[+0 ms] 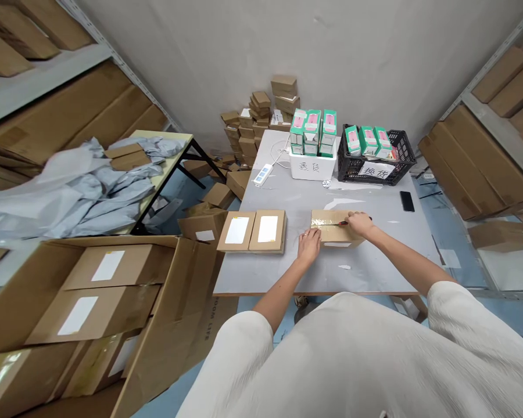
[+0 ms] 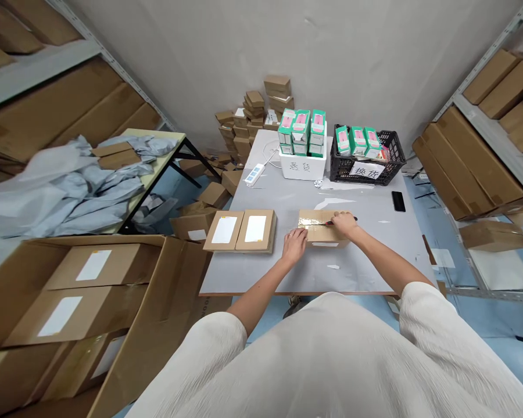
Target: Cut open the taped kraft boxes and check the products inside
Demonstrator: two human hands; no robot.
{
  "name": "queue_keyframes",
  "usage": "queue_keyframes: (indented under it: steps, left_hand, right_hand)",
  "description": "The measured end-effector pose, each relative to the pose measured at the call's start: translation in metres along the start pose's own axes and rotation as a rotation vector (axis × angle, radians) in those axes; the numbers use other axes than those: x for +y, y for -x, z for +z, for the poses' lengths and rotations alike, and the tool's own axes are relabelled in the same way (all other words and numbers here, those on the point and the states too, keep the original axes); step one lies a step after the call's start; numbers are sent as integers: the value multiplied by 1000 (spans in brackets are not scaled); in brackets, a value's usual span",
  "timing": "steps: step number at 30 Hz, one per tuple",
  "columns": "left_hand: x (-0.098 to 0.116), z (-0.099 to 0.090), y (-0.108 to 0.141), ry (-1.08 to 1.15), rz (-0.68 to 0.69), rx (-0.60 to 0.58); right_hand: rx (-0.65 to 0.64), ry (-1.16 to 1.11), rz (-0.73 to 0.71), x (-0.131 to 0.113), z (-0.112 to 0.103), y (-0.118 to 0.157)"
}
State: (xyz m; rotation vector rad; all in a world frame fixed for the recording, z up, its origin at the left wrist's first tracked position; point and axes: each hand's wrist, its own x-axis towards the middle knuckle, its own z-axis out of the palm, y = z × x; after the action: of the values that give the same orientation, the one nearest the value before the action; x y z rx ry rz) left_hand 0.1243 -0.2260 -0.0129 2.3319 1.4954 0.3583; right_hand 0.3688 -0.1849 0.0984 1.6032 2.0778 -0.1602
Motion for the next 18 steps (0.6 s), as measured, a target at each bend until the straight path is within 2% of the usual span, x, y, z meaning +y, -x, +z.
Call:
queue_keyframes:
  steps: [8, 18]
  left_hand:
    - [8, -1, 1, -89, -20, -25]
    - [17, -8, -1, -144, -86, -79]
  right_hand:
    - [-18, -26, 58, 21, 12, 13]
    - [-12, -96, 123, 81, 41, 38]
